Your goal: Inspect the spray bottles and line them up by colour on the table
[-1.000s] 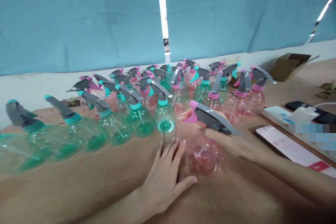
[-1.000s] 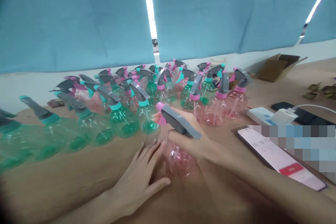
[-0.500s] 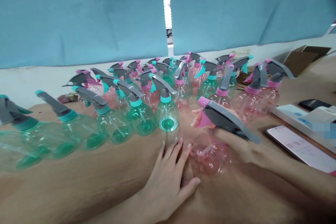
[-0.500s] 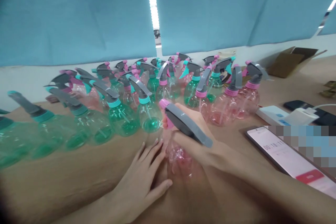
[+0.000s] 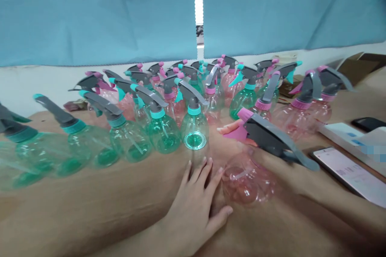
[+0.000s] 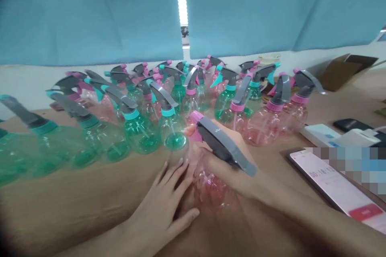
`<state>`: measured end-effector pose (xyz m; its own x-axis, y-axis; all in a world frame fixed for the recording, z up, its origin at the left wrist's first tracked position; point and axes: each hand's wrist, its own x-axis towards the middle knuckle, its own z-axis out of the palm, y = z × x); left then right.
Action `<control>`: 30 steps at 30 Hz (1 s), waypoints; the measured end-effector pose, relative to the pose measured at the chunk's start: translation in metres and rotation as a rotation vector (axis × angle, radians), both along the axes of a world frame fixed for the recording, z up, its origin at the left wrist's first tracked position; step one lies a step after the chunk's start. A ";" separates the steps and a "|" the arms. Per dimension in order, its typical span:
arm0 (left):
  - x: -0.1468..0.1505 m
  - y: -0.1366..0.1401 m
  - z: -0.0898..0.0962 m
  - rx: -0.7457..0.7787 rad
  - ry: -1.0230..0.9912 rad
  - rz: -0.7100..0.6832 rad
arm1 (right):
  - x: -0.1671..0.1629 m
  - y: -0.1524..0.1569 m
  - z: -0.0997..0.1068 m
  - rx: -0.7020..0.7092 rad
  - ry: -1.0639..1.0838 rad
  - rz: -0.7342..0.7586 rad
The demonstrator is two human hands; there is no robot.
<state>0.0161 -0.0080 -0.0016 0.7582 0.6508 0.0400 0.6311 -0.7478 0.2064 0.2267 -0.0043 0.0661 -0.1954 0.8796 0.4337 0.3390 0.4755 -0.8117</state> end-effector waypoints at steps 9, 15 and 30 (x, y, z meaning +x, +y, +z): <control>0.000 0.002 0.000 0.013 0.001 -0.016 | -0.003 0.002 -0.008 -0.100 0.101 0.051; 0.001 0.001 0.001 0.011 0.005 -0.008 | -0.005 0.005 -0.001 -0.104 0.080 0.043; 0.001 0.001 0.001 0.018 -0.008 -0.021 | -0.004 0.008 -0.005 -0.076 0.096 0.080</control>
